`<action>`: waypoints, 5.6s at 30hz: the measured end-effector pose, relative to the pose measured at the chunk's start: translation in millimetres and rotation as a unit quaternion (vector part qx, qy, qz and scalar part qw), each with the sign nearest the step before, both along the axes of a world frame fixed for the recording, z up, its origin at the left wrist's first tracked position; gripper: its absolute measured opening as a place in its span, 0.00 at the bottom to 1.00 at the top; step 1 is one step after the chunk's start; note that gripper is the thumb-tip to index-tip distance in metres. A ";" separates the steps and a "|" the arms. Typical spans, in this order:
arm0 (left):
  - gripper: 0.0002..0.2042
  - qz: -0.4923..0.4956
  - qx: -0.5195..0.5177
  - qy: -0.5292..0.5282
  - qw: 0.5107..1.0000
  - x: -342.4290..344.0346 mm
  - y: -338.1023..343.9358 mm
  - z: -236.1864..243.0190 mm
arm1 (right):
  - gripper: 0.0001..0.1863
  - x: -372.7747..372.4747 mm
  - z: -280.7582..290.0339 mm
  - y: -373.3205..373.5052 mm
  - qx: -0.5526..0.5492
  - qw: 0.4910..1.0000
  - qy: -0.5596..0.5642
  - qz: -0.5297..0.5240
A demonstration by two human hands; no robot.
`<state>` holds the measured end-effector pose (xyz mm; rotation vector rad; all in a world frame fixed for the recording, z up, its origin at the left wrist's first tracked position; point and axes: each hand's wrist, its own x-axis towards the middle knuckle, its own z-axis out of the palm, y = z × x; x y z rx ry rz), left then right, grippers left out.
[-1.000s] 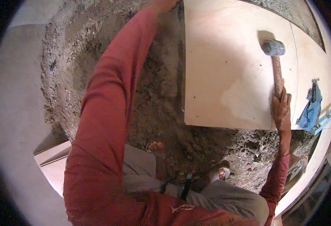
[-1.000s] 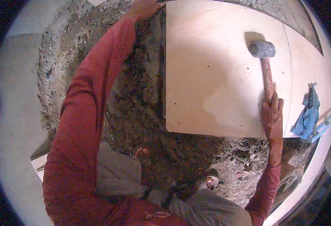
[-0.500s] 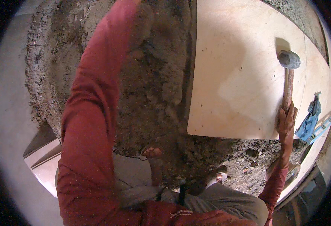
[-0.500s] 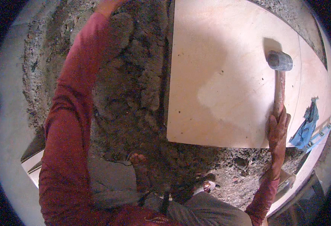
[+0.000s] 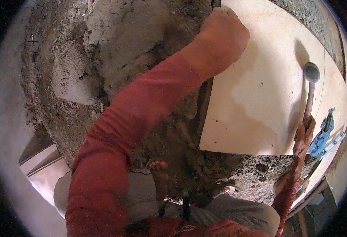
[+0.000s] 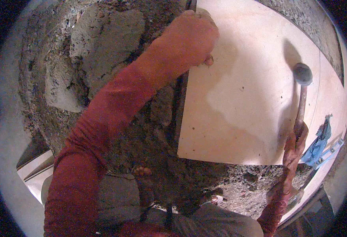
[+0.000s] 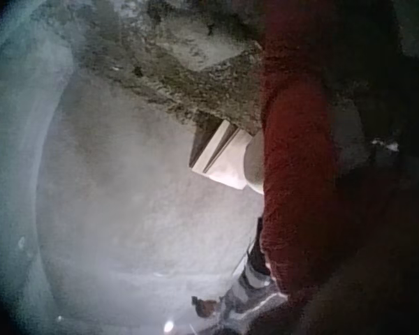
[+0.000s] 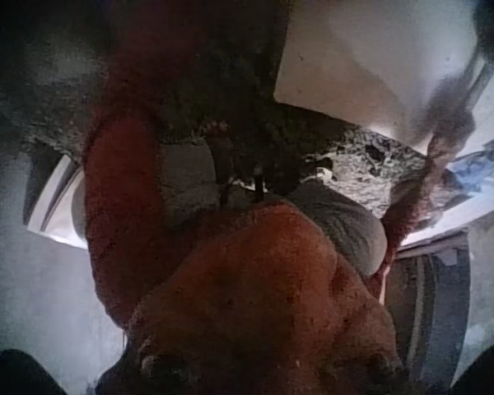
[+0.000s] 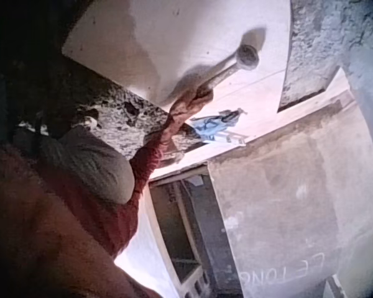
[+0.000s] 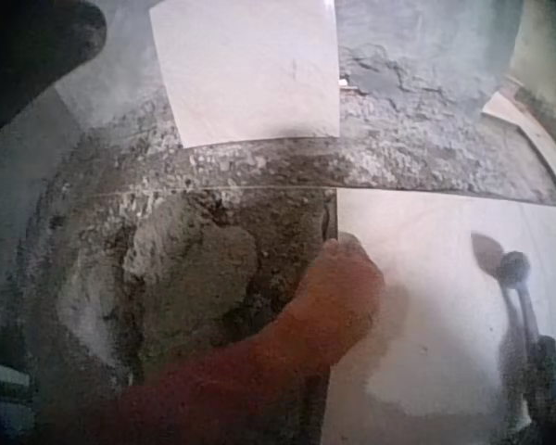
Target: The person hammers a tile into place, wipes it with a cloth, and then uses a trowel to spread mortar onto the floor for the next tile.
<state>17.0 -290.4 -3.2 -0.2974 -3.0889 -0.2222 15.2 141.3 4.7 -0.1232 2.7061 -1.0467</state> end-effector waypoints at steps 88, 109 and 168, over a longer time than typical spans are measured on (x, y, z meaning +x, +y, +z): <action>0.12 -0.094 -0.231 0.019 0.968 4.9 -14.4 -31.0 | 0.21 184.4 26.9 -82.6 0.055 0.978 -0.063 0.191; 0.50 -0.078 -0.007 -0.141 0.987 -35.6 77.4 -37.5 | 0.31 197.3 50.6 20.5 -0.045 0.995 0.083 0.026; 0.60 -0.012 0.025 -0.135 0.990 -75.1 94.1 6.4 | 0.27 -86.8 21.4 -71.2 -0.115 0.973 0.189 0.058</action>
